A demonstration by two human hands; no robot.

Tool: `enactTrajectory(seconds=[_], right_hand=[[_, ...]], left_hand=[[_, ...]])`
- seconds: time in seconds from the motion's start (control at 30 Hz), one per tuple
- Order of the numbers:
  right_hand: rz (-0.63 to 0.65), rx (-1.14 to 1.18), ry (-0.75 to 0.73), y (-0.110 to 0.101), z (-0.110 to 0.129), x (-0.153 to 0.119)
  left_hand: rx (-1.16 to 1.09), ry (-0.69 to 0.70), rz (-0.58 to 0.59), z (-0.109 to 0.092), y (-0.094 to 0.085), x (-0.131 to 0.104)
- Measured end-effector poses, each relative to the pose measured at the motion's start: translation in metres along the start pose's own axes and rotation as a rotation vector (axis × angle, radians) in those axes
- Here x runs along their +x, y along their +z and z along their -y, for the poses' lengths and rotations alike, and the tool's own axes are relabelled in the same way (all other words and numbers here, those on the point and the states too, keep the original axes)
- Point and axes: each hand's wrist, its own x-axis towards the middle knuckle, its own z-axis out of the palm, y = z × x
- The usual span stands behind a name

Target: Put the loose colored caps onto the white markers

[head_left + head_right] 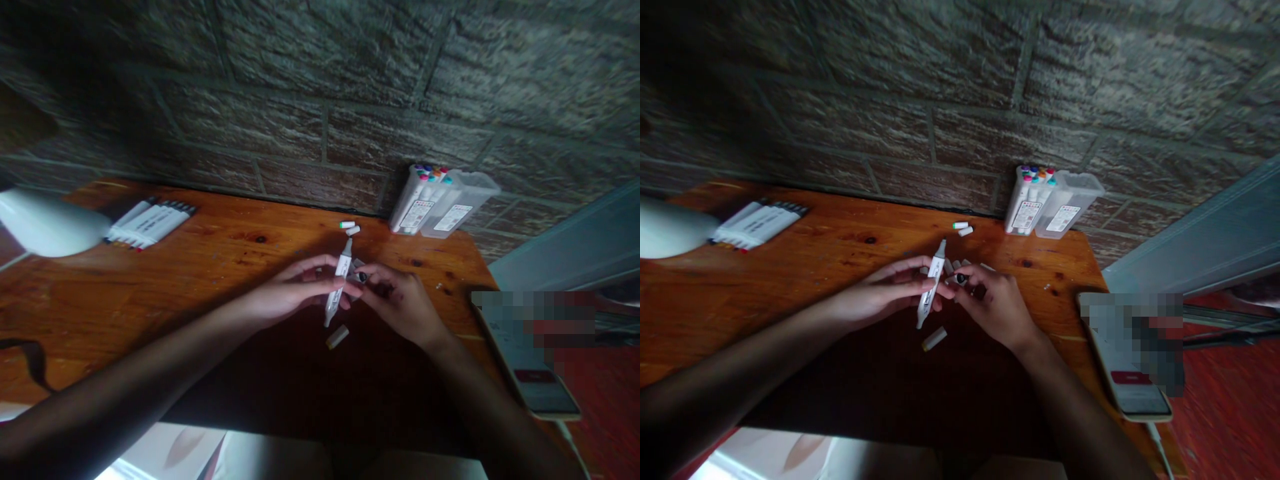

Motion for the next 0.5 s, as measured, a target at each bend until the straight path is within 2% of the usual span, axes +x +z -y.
enactTrajectory(seconds=[0.2, 0.5], right_hand=[[0.039, -0.024, -0.023, 0.0000, -0.0011, 0.0004], [0.103, -0.067, -0.047, 0.0003, -0.0006, -0.0002]], left_hand=[[0.045, 0.003, -0.011, 0.0003, 0.0032, -0.0001], [0.071, 0.005, 0.050, 0.0036, 0.0034, -0.0016]])
